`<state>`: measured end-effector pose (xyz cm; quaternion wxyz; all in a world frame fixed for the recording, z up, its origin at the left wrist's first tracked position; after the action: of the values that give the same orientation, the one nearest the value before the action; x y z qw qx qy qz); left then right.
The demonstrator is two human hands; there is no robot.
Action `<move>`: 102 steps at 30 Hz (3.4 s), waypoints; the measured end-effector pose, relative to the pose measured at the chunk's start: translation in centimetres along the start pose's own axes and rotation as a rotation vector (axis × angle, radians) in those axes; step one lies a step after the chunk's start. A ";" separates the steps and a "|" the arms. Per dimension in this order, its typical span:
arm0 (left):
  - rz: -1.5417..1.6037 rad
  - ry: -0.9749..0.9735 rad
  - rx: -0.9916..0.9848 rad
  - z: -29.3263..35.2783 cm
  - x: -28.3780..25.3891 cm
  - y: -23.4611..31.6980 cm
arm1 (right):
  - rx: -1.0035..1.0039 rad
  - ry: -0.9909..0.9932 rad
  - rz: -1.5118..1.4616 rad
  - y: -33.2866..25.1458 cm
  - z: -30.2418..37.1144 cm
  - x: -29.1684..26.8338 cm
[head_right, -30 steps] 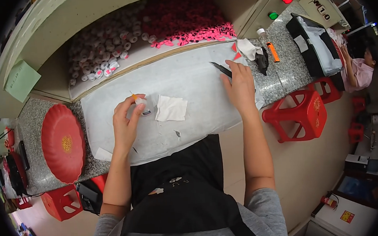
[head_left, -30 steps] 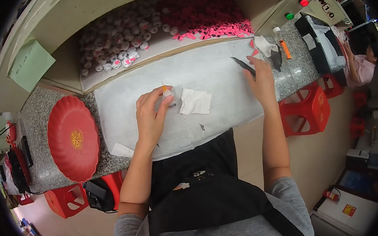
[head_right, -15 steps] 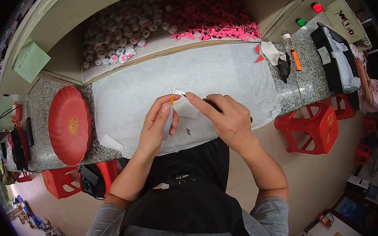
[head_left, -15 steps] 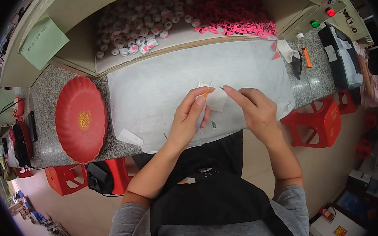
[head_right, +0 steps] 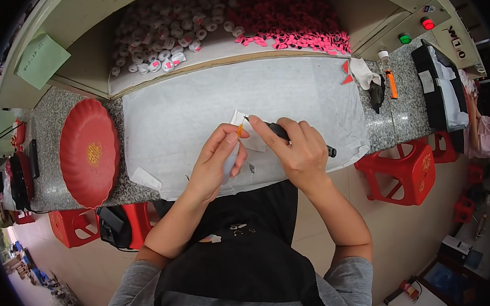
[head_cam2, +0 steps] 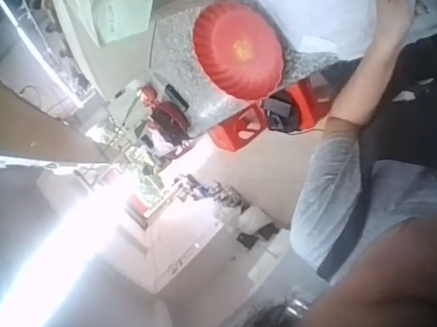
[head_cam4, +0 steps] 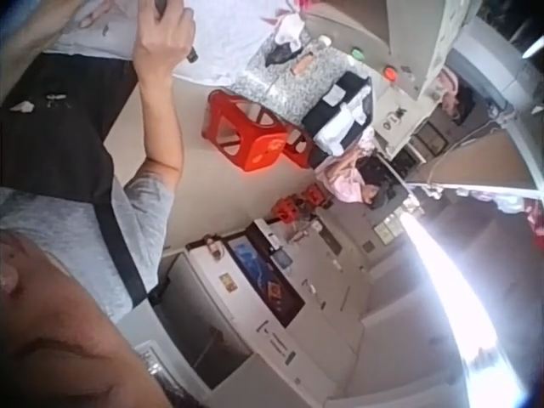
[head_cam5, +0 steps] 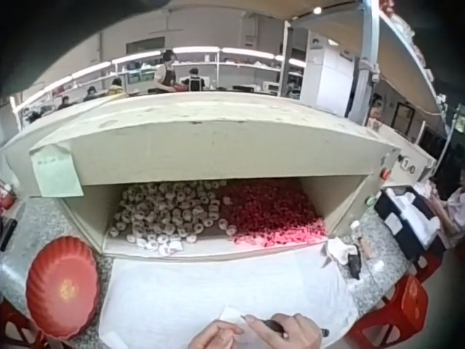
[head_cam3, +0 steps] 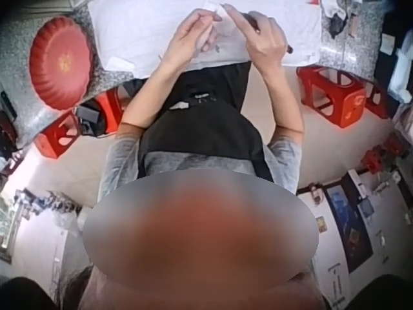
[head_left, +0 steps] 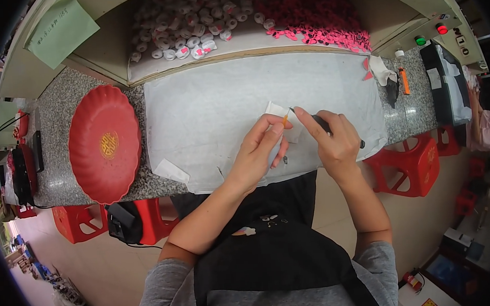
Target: Trimming toy components with a knife and applying adhesive using a squeeze bottle on a factory assembly line.
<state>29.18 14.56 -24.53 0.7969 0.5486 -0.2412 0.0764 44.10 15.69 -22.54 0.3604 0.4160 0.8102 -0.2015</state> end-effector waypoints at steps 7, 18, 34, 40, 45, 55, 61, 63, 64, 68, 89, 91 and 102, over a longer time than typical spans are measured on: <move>0.051 -0.109 -0.152 0.1 0.0 0.5 | 0.153 -0.005 0.133 2.2 -0.2 0.1; 0.128 -0.300 -0.201 0.3 2.3 -1.9 | 0.105 -0.093 0.109 0.4 3.1 -3.6; 0.146 -0.381 -0.264 1.1 3.3 -3.2 | 0.101 -0.045 0.088 -0.1 5.6 -5.3; 0.131 -0.352 -0.254 1.2 2.8 -3.1 | 0.109 -0.015 0.048 -0.4 5.2 -5.0; 0.187 -0.348 -0.220 0.8 2.7 -2.8 | 0.173 0.007 0.162 1.2 5.2 -4.0; 0.194 -0.360 -0.235 0.5 2.1 -3.3 | 0.062 -0.044 0.036 -0.4 4.5 -4.4; 0.208 -0.324 -0.260 0.6 2.2 -2.9 | 0.083 -0.013 0.094 0.3 4.7 -4.2; 0.214 -0.334 -0.266 0.7 2.2 -2.8 | 0.017 -0.066 0.035 -0.5 4.5 -4.1; 0.183 -0.326 -0.261 0.8 2.3 -2.7 | 0.018 -0.066 0.037 -0.1 4.5 -3.9; 0.144 -0.313 -0.262 0.8 2.2 -2.8 | 0.114 0.015 0.071 0.6 4.7 -3.8; 0.120 -0.282 -0.143 0.7 1.4 -2.8 | 0.070 -0.016 0.037 -0.4 3.7 -3.4; 0.123 -0.297 -0.153 0.6 1.3 -2.8 | 0.048 -0.022 0.044 -0.3 3.6 -3.0; 0.241 -0.349 -0.225 0.8 1.3 -2.8 | 0.155 0.067 -0.028 -0.4 4.6 -3.0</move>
<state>31.19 12.58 -25.99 0.7843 0.4286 -0.4459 0.0478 46.88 11.06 -23.30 0.2972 0.4376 0.8096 -0.2545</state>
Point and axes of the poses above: each hand's wrist, its own z-axis away from the middle knuckle, its own x-axis out of the palm, y = z × x, the point moved 2 cm from there along -z, towards the middle knuckle, and after that the axes turned 2 degrees about y, right-handed, at the moved point
